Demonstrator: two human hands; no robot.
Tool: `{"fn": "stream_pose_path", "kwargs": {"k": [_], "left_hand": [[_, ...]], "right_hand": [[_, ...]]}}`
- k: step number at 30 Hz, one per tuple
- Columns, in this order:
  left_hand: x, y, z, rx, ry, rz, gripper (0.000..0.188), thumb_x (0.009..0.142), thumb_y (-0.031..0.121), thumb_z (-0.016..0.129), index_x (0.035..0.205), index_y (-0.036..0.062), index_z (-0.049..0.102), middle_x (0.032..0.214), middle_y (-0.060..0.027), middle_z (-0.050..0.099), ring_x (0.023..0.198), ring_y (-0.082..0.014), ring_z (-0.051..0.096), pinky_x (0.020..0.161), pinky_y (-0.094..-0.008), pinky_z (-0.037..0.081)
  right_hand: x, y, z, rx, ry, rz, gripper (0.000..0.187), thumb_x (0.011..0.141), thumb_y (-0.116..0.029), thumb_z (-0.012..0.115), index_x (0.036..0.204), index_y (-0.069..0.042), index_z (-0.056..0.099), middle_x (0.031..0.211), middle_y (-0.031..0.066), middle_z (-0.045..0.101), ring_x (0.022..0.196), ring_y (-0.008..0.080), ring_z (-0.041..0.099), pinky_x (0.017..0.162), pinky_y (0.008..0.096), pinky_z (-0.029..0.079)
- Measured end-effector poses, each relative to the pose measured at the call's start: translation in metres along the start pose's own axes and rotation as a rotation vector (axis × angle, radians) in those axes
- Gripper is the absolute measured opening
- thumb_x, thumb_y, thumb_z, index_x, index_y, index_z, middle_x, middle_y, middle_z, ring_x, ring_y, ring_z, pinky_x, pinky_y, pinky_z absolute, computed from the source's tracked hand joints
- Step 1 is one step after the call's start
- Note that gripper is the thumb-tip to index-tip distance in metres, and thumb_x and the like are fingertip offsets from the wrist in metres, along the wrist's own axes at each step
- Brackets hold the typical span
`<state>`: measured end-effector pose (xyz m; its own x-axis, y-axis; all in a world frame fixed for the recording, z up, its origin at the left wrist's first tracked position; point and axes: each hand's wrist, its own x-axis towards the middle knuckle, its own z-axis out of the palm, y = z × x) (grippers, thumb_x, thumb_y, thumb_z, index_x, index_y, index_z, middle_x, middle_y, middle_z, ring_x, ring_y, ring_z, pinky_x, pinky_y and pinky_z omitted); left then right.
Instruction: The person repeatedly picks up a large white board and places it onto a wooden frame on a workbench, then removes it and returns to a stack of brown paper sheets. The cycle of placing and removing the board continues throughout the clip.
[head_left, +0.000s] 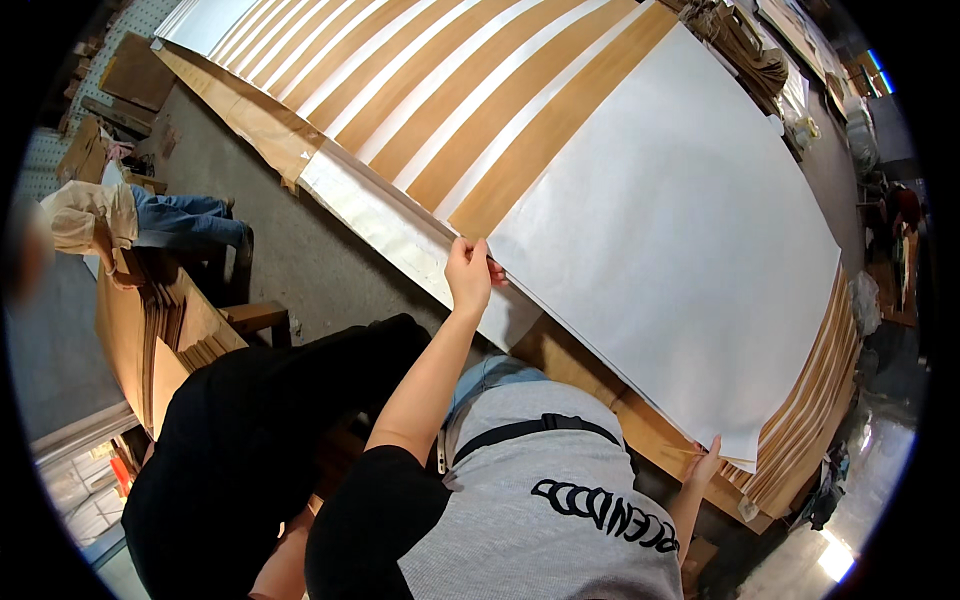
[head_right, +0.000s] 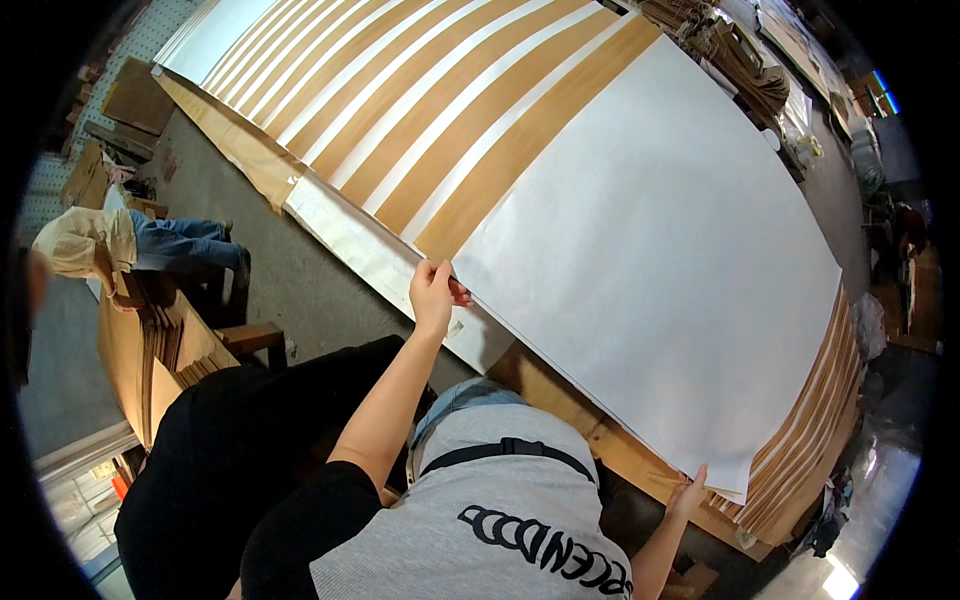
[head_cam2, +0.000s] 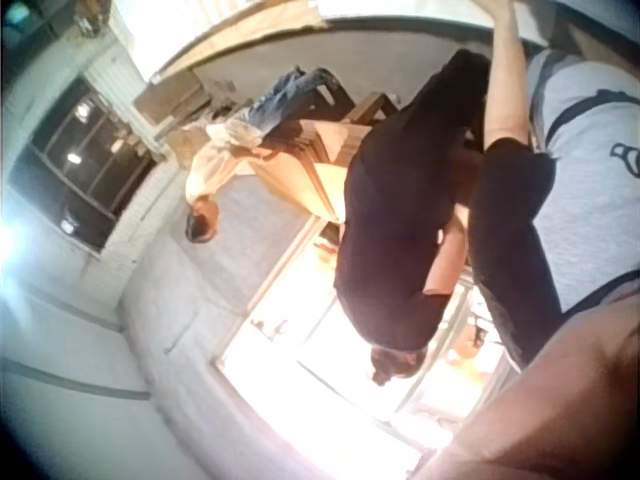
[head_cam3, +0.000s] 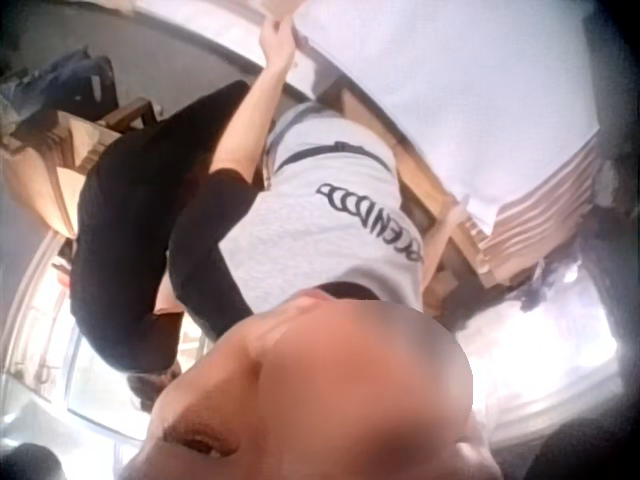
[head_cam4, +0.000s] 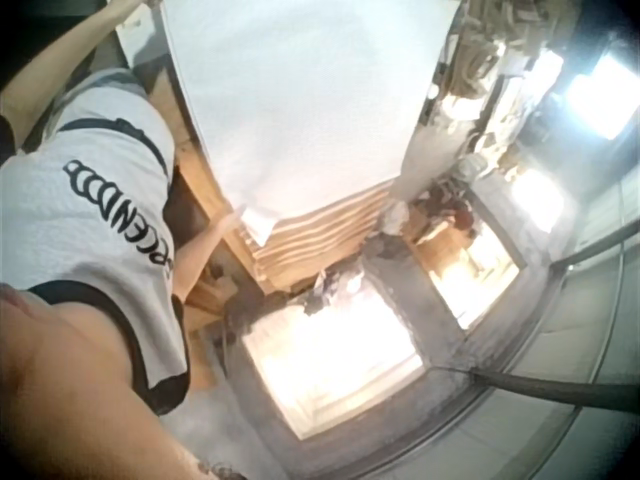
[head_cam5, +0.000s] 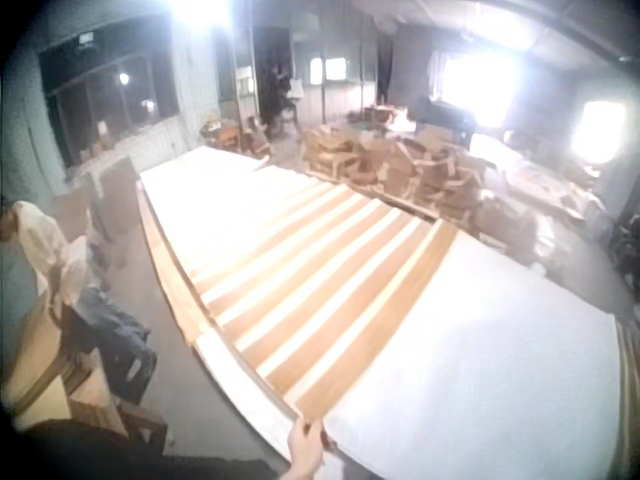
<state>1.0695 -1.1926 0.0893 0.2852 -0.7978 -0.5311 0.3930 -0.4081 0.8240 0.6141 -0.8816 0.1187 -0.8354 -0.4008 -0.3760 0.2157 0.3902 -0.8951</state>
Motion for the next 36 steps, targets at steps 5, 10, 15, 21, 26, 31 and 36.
{"fn": "stream_pose_path", "kwargs": {"k": [5, 10, 15, 21, 26, 31, 36], "left_hand": [[0.001, -0.001, -0.001, -0.015, 0.0, -0.04, 0.02, 0.085, 0.017, 0.046, 0.075, 0.0018, 0.038, 0.054, -0.0087, 0.048, 0.042, -0.0159, 0.05, 0.036, -0.0294, 0.046], [0.004, -0.006, -0.005, -0.017, 0.02, -0.068, 0.021, 0.085, 0.017, 0.047, 0.075, 0.0011, 0.037, 0.056, -0.0096, 0.048, 0.043, -0.0178, 0.051, 0.038, -0.0315, 0.048], [0.003, -0.007, -0.004, -0.014, 0.006, -0.044, 0.021, 0.086, 0.018, 0.046, 0.077, 0.0012, 0.036, 0.057, -0.0098, 0.049, 0.044, -0.0183, 0.051, 0.039, -0.0319, 0.049], [0.0, -0.004, -0.003, -0.018, -0.016, -0.015, 0.02, 0.086, 0.017, 0.045, 0.077, 0.0016, 0.036, 0.056, -0.0089, 0.047, 0.044, -0.0177, 0.051, 0.039, -0.0319, 0.049], [-0.002, -0.002, -0.005, -0.021, -0.023, 0.003, 0.018, 0.086, 0.016, 0.044, 0.077, 0.0018, 0.036, 0.056, -0.0084, 0.046, 0.044, -0.017, 0.05, 0.04, -0.0323, 0.049], [0.003, -0.005, -0.006, -0.022, -0.027, -0.001, 0.019, 0.086, 0.016, 0.044, 0.079, 0.0014, 0.036, 0.058, -0.0088, 0.047, 0.046, -0.0169, 0.051, 0.042, -0.0328, 0.05], [-0.006, 0.0, -0.006, 0.517, 0.115, 0.358, 0.021, 0.083, 0.017, 0.051, 0.084, 0.0014, 0.037, 0.07, -0.0065, 0.042, 0.058, -0.0152, 0.044, 0.049, -0.0275, 0.038]], "right_hand": [[0.013, 0.015, -0.016, 0.067, -0.038, 0.041, 0.045, 0.08, -0.033, 0.056, 0.108, 0.001, 0.046, 0.101, 0.0069, 0.053, 0.086, 0.0145, 0.052, 0.072, 0.0262, 0.044], [0.007, 0.01, -0.01, 0.077, -0.012, 0.053, 0.045, 0.08, -0.033, 0.056, 0.109, 0.0, 0.045, 0.104, 0.0074, 0.051, 0.091, 0.0157, 0.05, 0.076, 0.0286, 0.042], [0.004, 0.009, -0.007, 0.113, -0.019, 0.051, 0.047, 0.08, -0.032, 0.056, 0.111, 0.001, 0.043, 0.106, 0.0076, 0.05, 0.095, 0.0165, 0.049, 0.08, 0.0302, 0.041], [0.015, 0.018, -0.018, 0.151, -0.026, 0.063, 0.049, 0.08, -0.032, 0.057, 0.113, 0.001, 0.042, 0.108, 0.0076, 0.049, 0.096, 0.0167, 0.049, 0.082, 0.0302, 0.04], [0.009, 0.014, -0.011, 0.153, -0.008, 0.084, 0.049, 0.079, -0.03, 0.058, 0.113, 0.0, 0.042, 0.108, 0.0075, 0.049, 0.098, 0.0165, 0.048, 0.083, 0.0297, 0.04], [0.003, 0.017, -0.004, 0.171, -0.021, 0.076, 0.044, 0.081, -0.031, 0.055, 0.111, -0.001, 0.045, 0.106, 0.0061, 0.051, 0.096, 0.0166, 0.048, 0.081, 0.031, 0.04], [0.006, 0.021, -0.007, 0.169, -0.002, 0.096, 0.039, 0.082, -0.029, 0.053, 0.111, -0.003, 0.047, 0.105, 0.0031, 0.052, 0.092, 0.0158, 0.049, 0.076, 0.0317, 0.04]]}}
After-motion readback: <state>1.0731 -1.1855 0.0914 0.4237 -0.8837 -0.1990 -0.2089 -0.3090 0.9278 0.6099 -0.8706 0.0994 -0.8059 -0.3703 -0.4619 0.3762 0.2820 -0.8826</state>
